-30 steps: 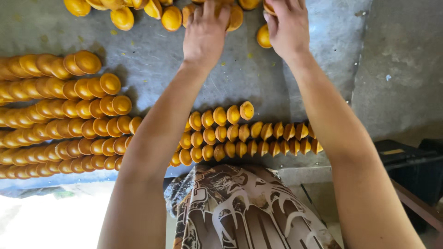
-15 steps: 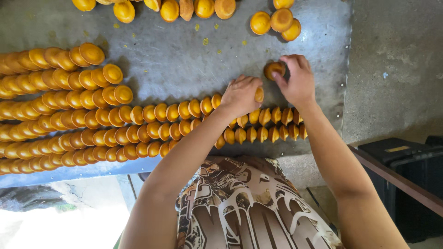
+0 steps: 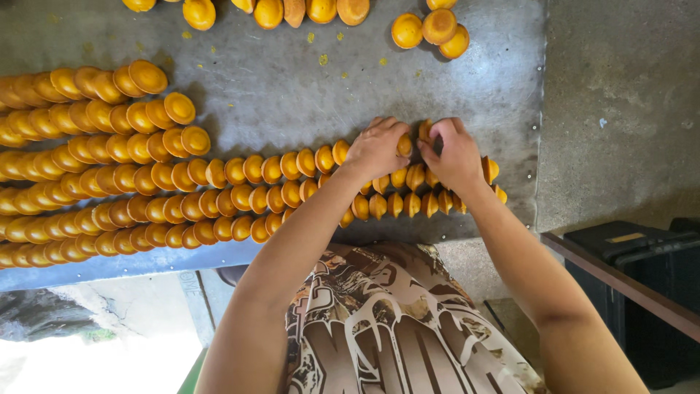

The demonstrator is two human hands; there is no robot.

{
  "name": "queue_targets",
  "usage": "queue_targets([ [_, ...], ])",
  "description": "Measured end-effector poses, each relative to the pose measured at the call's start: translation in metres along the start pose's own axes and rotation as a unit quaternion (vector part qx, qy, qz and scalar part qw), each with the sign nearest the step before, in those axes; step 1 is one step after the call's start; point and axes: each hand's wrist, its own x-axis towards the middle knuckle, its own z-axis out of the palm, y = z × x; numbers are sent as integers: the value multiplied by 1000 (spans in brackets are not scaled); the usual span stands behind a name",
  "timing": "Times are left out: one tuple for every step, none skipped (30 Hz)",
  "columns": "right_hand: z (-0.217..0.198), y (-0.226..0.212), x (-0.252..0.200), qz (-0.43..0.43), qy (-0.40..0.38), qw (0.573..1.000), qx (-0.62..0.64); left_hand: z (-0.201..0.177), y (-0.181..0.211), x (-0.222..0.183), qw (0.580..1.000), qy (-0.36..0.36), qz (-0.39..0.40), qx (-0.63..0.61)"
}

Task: The person organizes small, round pastries on a metal table by hand, arranging them into neat rows.

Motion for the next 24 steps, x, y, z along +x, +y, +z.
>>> queue_targets([
  [-1, -4, -2, 1, 0, 1000, 1, 0, 0, 0, 1000, -1, 0, 0],
  [-2, -7, -4, 11, -16, 1000, 13, -1, 0, 0, 1000, -2, 1, 4],
  [-3, -9, -5, 21, -31, 999, 26, -1, 1, 1, 1000, -3, 3, 8],
  [-4, -10, -6, 22, -32, 999, 27, -2, 2, 0, 1000, -4, 2, 8],
  [-5, -10, -8, 14, -44, 999, 16, -4, 4, -1, 1000, -16, 0, 7],
  [-5, -9, -5, 4, -55, 998, 6, -9, 5, 1, 1000, -27, -1, 7],
  [-7, -5, 0, 3, -54, 998, 6, -15, 6, 4, 1000, -26, -1, 8],
  [-11, 2, 8, 2, -61, 998, 6, -21, 6, 6, 999, -48, -4, 6],
  [-16, 10, 16, 1, -69, 998, 5, -27, 5, 9, 997, -70, -6, 4],
  [-22, 19, 26, 0, -70, 998, 7, -35, 3, 14, 998, -70, -9, 5],
  [-28, 29, 39, -19, -27, 999, -9, -45, -1, 22, 999, -31, 9, 12],
  [-34, 37, 53, -38, 17, 999, -24, -55, -4, 32, 999, 7, 26, 20],
  [-39, 44, 68, -53, 35, 997, -38, -63, -6, 43, 999, 18, 2, 42],
  [-42, 50, 82, -66, 54, 995, -52, -71, -8, 56, 997, 28, -21, 63],
  [-43, 53, 96, -66, 54, 995, -51, -75, -9, 69, 997, 27, -22, 64],
  [-44, 56, 112, -95, 73, 989, -85, -76, -8, 85, 993, 59, -41, 98],
  [-43, 57, 126, -125, 93, 981, -120, -76, -9, 100, 985, 91, -60, 131],
  [-38, 57, 138, -125, 94, 980, -120, -74, -9, 116, 985, 92, -58, 132],
  [-33, 56, 147, -79, 63, 989, -111, -70, -11, 131, 981, 121, -40, 149],
  [-29, 57, 153, -33, 32, 994, -101, -65, -14, 143, 974, 150, -21, 166],
  [-27, 58, 154, -32, 33, 994, -102, -59, -19, 151, 974, 150, -19, 166],
  [-25, 60, 150, -23, 29, 993, -110, -53, -23, 156, 969, 158, -18, 186],
  [-24, 62, 146, -14, 25, 993, -118, -48, -25, 160, 964, 167, -17, 207],
  [-27, 64, 139, -12, 22, 993, -118, -45, -28, 158, 965, 164, -18, 205],
])
